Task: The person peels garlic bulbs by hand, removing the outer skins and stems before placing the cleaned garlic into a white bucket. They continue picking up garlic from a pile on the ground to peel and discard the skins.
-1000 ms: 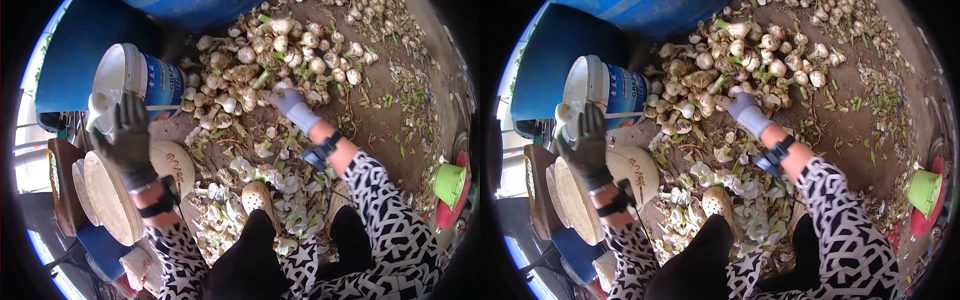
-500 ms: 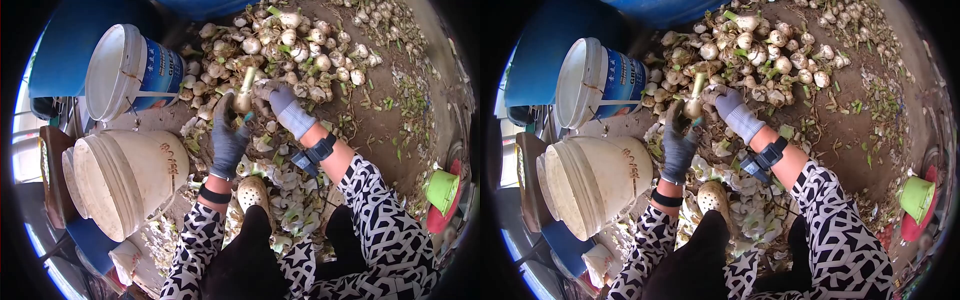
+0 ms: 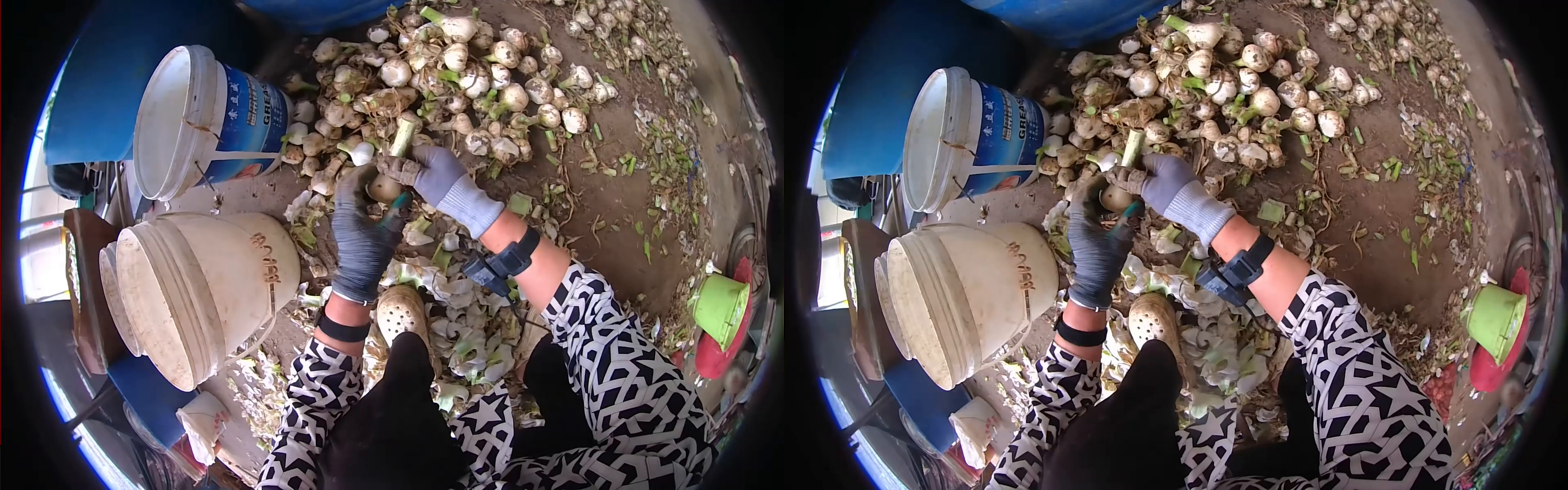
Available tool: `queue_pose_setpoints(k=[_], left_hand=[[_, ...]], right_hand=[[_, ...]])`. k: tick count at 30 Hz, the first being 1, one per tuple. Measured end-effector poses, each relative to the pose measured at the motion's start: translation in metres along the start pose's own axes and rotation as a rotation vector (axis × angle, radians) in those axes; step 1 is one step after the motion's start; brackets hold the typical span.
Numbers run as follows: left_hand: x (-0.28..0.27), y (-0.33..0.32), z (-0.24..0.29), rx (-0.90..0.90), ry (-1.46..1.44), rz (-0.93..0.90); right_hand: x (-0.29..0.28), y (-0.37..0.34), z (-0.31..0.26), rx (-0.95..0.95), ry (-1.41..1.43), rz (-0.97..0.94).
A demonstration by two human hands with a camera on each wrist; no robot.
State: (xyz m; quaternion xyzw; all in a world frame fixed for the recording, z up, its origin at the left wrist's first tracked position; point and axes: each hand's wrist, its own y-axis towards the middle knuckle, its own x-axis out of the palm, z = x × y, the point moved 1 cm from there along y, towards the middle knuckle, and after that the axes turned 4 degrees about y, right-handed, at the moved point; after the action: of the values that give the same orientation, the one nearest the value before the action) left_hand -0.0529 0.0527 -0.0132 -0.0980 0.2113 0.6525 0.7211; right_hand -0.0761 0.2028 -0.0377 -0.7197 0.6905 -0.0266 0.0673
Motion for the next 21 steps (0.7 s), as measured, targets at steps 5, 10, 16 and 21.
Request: queue_pose_setpoints(k=[5, 10, 16, 21], left_hand=[[-0.008, -0.002, -0.003, -0.19, -0.381, -0.06], [-0.027, -0.003, -0.032, -0.13, -0.225, -0.284], [-0.017, -0.01, 0.012, -0.216, -0.619, -0.208], [-0.025, -0.015, 0.015, -0.116, -0.406, -0.211]], right_hand=[[-0.018, -0.01, -0.008, -0.065, 0.0, -0.089], [-0.018, -0.022, -0.004, -0.144, 0.058, -0.054], [-0.02, -0.021, -0.011, -0.231, -0.052, -0.029], [-0.022, -0.03, -0.031, -0.183, -0.118, -0.093]])
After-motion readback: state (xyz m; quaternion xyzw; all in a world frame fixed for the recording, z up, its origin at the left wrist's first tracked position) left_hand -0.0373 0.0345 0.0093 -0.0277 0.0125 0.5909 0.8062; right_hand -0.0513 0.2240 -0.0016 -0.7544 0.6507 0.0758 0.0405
